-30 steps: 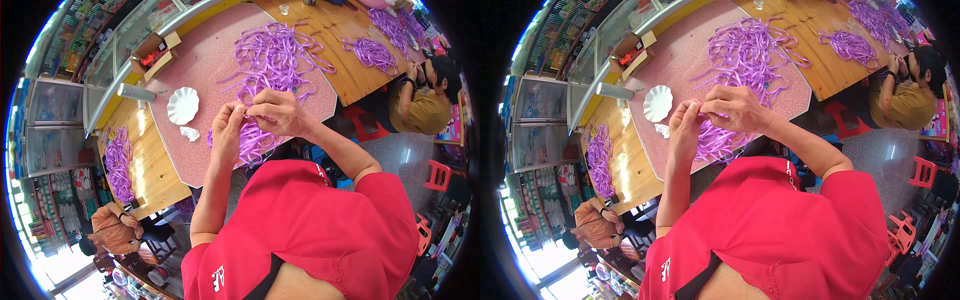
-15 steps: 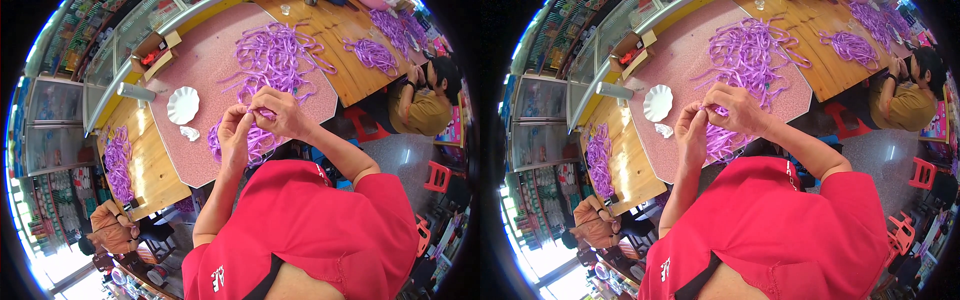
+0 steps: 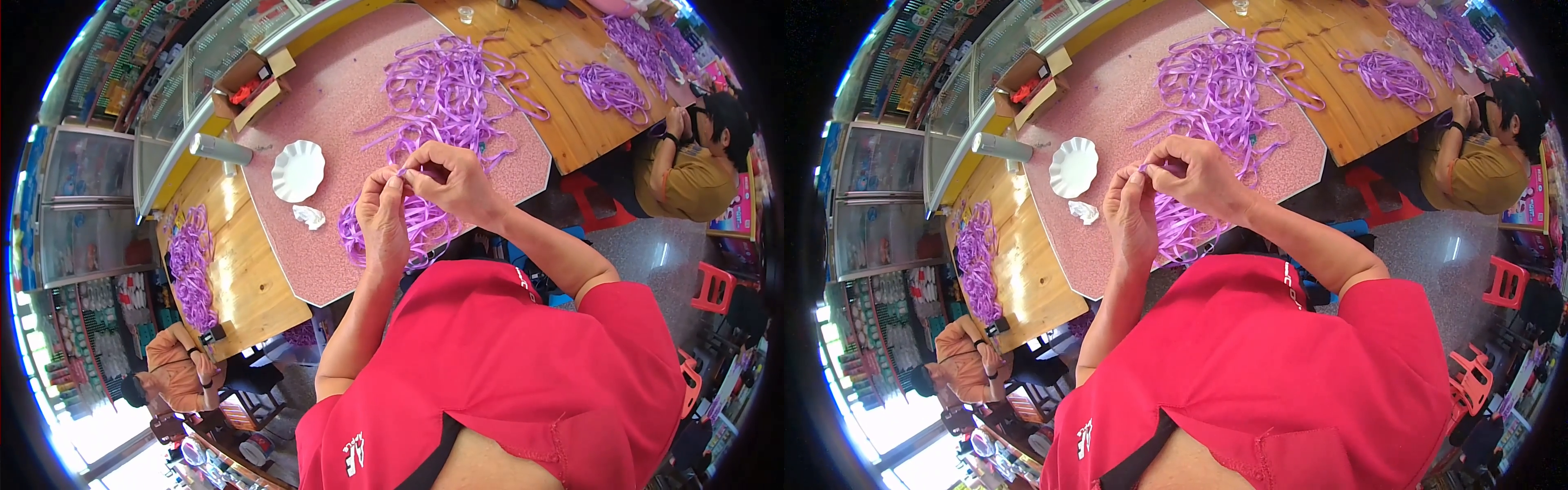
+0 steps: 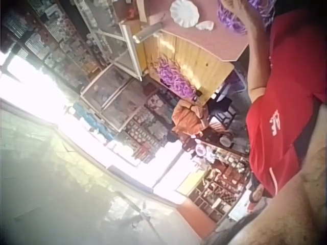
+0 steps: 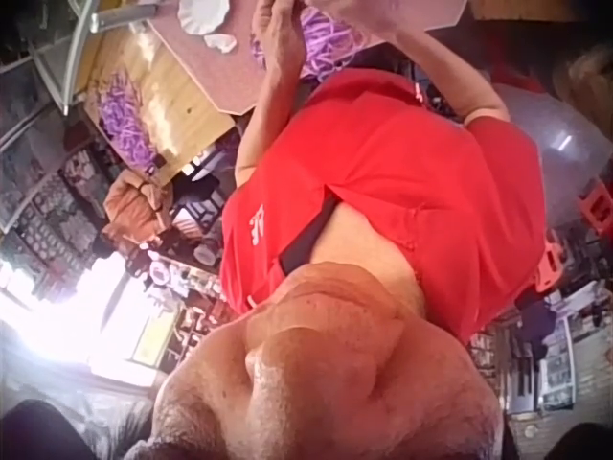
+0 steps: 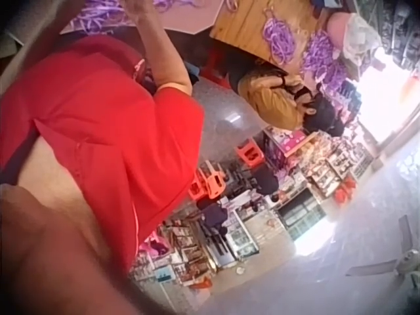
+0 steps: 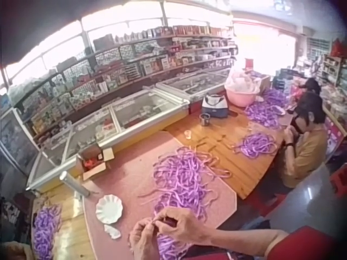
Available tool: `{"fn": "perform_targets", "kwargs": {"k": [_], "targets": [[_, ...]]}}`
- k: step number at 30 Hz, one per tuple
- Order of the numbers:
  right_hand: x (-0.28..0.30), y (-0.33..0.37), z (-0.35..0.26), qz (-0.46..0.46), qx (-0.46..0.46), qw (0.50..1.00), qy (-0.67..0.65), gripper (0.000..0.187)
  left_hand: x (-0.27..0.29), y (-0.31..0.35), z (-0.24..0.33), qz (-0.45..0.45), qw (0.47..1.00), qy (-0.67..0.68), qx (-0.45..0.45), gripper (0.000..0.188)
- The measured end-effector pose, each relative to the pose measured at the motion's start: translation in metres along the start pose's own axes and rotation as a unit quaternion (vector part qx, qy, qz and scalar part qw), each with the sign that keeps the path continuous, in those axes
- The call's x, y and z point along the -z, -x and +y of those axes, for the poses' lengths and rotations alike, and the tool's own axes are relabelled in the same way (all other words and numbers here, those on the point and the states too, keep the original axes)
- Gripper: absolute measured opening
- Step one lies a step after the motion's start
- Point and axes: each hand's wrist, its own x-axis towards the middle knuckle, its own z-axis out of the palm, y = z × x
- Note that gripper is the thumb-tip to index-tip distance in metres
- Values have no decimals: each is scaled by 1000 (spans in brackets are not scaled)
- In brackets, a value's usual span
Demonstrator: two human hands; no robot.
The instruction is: Sorting and separating purple plastic ribbons on a workbench.
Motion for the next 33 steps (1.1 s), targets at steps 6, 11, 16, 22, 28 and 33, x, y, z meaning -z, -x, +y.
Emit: {"fn": "perform_targets", "kwargs": {"k": [6,11,16,22,28,33], "targets": [[4,-2,-13,-19,-22,998,47,8,9,-2,-5,-6,995,-88,-41,9],[0,-5,0,-41,-84,989,-116,11,10,0,-7,-34,988,-140,-60,11],[10,-8,-3,-96,-265,904,-323,13,1,1,-6,-22,972,-187,-138,14],[9,-8,-1,-102,-333,840,-417,14,7,-4,-2,13,827,-433,-358,21],[6,-4,5,-109,-317,826,-453,13,7,-4,0,36,739,-533,-410,18],[0,-2,3,-54,-277,876,-392,10,1,0,1,52,743,-548,-381,16]]}}
